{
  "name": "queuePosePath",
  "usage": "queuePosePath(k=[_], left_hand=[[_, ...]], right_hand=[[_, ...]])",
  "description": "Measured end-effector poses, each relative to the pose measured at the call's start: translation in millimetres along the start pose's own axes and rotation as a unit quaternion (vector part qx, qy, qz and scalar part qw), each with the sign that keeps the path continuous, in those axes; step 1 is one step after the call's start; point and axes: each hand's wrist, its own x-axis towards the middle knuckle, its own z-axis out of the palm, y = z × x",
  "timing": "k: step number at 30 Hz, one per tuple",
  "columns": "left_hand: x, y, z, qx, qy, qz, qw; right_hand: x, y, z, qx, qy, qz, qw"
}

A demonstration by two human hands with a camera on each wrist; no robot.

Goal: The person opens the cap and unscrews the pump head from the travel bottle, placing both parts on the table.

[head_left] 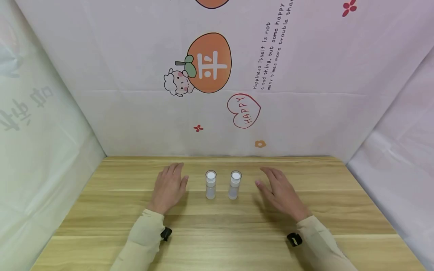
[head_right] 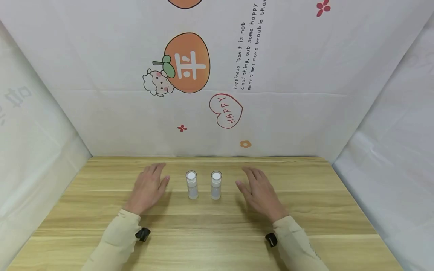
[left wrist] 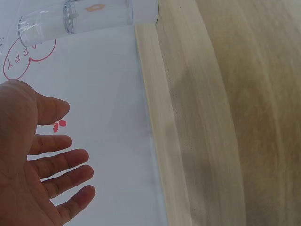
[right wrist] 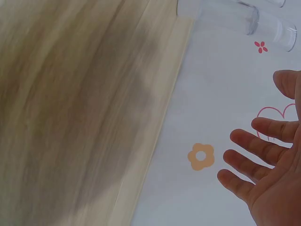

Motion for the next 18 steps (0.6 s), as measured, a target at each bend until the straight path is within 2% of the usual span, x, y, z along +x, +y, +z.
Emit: queuePosePath(k=[5, 12, 18], left_hand=[[-1.3, 4.3, 2.6, -0.037, 0.000, -0.007, 0.9993], [-2.8, 8.2, 5.1, -0.093, -0.019, -0.027, 0.9951], [-3.1, 12.2, 6.2, -0.161, -0.064, -0.052, 0.9834]], right_hand=[[-1.6, -4.6, 0.1, 0.017, -0.004, 0.009, 0.9998], [-3.2, -10.1, 0.2, 0.025, 0.003, 0.007, 0.9997], [-4.2, -13.5, 0.2, 0.033, 0.003, 0.004, 0.9995]])
